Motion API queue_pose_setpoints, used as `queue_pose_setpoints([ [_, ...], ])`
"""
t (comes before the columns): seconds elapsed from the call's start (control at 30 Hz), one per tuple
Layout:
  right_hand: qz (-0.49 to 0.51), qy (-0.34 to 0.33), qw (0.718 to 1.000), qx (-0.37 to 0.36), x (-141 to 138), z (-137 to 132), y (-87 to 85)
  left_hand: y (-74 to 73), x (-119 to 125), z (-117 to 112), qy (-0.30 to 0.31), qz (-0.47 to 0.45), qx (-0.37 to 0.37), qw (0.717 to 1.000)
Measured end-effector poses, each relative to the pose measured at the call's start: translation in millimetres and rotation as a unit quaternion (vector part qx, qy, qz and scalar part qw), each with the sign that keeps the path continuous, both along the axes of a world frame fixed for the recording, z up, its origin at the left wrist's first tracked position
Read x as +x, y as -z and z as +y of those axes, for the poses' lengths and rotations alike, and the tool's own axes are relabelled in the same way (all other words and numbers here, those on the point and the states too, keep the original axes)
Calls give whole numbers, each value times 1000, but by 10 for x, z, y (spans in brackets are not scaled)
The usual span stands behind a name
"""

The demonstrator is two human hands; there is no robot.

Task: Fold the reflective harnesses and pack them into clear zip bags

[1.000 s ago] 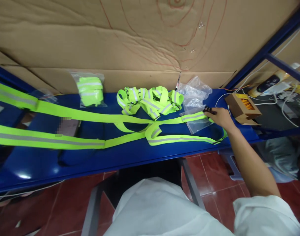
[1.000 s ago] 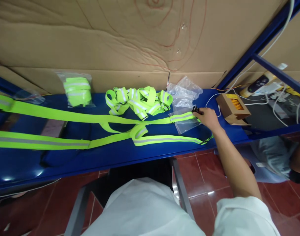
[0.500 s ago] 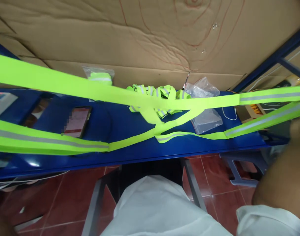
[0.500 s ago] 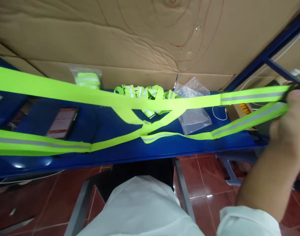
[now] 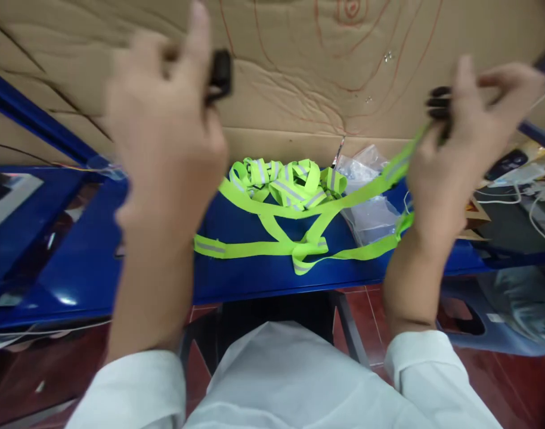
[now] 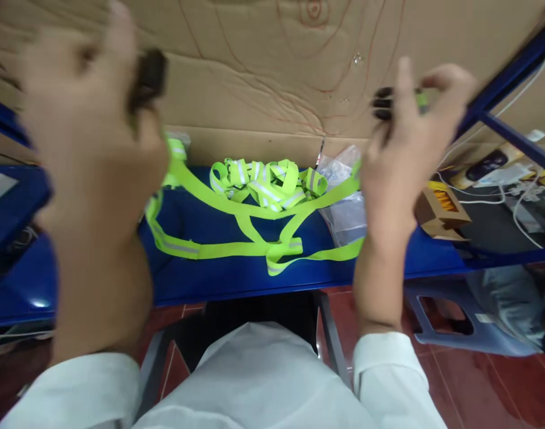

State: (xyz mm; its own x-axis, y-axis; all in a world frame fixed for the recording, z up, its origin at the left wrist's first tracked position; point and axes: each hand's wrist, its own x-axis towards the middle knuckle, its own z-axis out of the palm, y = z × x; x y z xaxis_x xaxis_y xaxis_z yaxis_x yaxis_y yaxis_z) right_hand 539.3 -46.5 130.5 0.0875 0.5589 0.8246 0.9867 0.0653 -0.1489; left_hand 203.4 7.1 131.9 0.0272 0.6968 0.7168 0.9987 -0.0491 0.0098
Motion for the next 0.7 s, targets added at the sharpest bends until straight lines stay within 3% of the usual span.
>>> queue_pose_setpoints([
  [0.07,-8,-7,999,-35,-476,101,-6,-34,275,-92,50,-20,-138,989],
  [0.13,-21,-44,996,-79,-856,162,9,-19,531,-186,89,-44,-122,988],
  [0.23,-27,-96,986,-134,-1184,237,44,59,734,-233,144,-70,-102,982],
  [0.43,-31,-120,980,-156,-1293,388,112,162,711,-42,144,-52,-105,983],
  [0.6,23,-105,981,-161,-1299,436,139,201,700,76,93,-51,-139,985],
  [0.7,13,-114,979,-170,-1354,418,134,224,710,61,122,-45,-111,985],
])
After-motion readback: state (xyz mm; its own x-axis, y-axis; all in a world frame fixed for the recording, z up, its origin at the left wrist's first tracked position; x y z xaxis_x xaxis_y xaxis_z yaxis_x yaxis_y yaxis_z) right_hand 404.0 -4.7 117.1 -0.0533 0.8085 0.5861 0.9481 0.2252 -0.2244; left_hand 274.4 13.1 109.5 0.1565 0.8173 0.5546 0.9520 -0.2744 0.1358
